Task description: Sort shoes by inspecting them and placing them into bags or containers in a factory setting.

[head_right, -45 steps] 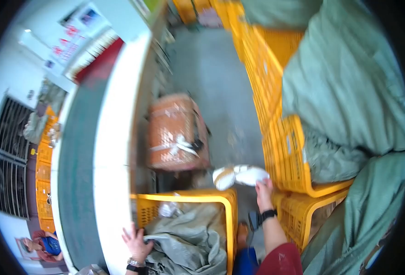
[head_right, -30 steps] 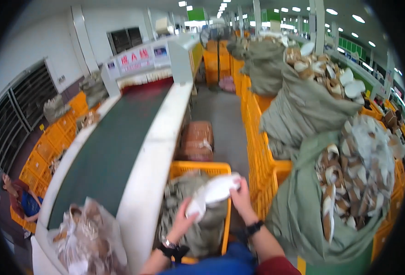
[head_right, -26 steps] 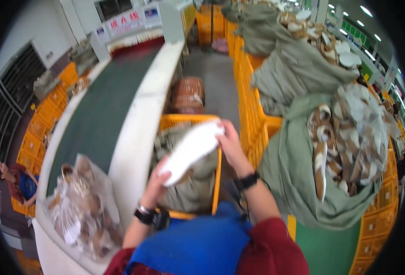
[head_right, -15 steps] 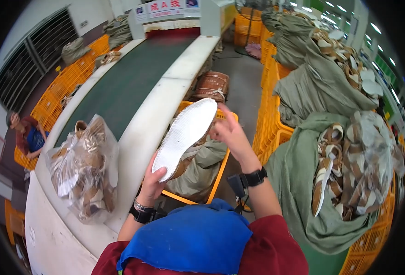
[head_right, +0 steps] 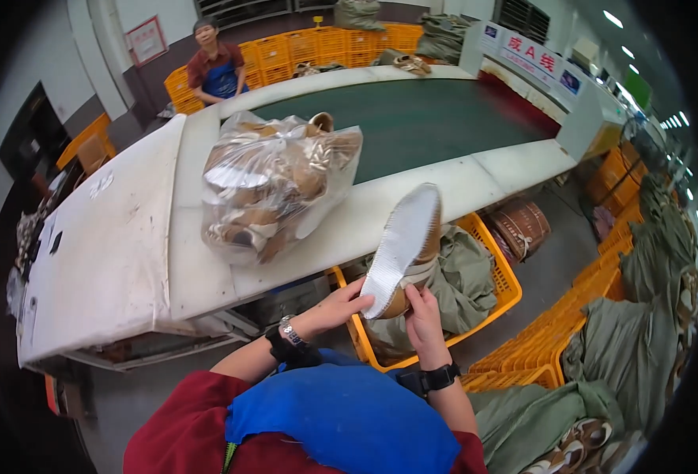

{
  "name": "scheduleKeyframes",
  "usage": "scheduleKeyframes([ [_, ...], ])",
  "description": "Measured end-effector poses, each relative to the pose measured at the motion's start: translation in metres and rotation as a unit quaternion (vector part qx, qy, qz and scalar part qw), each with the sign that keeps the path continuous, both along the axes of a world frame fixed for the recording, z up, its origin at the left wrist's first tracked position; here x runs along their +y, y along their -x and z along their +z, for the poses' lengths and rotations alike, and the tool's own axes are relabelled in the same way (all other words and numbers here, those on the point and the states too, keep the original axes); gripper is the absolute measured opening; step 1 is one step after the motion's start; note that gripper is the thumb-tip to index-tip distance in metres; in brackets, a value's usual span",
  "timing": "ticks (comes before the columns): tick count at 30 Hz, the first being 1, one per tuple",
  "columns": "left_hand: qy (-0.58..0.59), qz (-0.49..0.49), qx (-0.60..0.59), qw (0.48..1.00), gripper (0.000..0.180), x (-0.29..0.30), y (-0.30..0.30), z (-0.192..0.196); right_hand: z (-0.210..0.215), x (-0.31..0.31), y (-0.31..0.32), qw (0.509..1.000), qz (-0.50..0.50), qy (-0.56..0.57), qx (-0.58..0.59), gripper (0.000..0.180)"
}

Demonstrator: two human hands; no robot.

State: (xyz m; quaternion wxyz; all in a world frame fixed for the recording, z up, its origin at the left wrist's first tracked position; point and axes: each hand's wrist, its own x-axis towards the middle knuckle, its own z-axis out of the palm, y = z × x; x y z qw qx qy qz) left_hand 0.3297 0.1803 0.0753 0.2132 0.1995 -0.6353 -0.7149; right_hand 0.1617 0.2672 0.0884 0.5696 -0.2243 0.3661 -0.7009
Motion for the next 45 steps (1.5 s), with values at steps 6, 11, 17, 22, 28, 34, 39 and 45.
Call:
scheduleKeyframes([
  [6, 0.186, 0.163, -0.210, 0.946, 0.050, 0.002, -0.078, -0.034, -0.060, -0.020, 0.025, 0.936, 0.008, -0.094, 0.340, 0.028],
  [11, 0.197, 0.267, -0.248, 0.910, 0.075, 0.016, -0.088, -0.056, -0.072, -0.007, 0.008, 0.884, 0.237, -0.116, 0.385, 0.025],
  [17, 0.166, 0.386, -0.137, 0.897, 0.076, 0.000, -0.059, -0.025, -0.027, 0.002, 0.022, 0.902, 0.370, -0.059, 0.216, 0.025],
  [22, 0.149, 0.347, -0.151, 0.914, 0.022, -0.010, -0.050, 0.004, -0.038, 0.009, 0.035, 0.930, 0.344, -0.067, 0.113, 0.025],
  [28, 0.096, 0.352, -0.086, 0.927, 0.032, -0.048, -0.051, 0.009, -0.043, 0.008, 0.023, 0.948, 0.307, -0.066, 0.047, 0.034],
  [34, 0.505, 0.287, -0.130, 0.804, 0.041, -0.123, -0.111, 0.041, -0.038, -0.026, -0.004, 0.995, 0.098, -0.019, -0.005, 0.042],
  [39, 0.612, 0.288, -0.264, 0.687, 0.072, -0.191, -0.161, 0.043, -0.067, -0.066, -0.024, 0.971, -0.120, -0.097, 0.183, 0.032],
  [45, 0.593, 0.239, -0.221, 0.737, 0.079, -0.211, -0.187, 0.024, 0.002, -0.105, -0.096, 0.982, -0.181, 0.010, 0.060, 0.025],
])
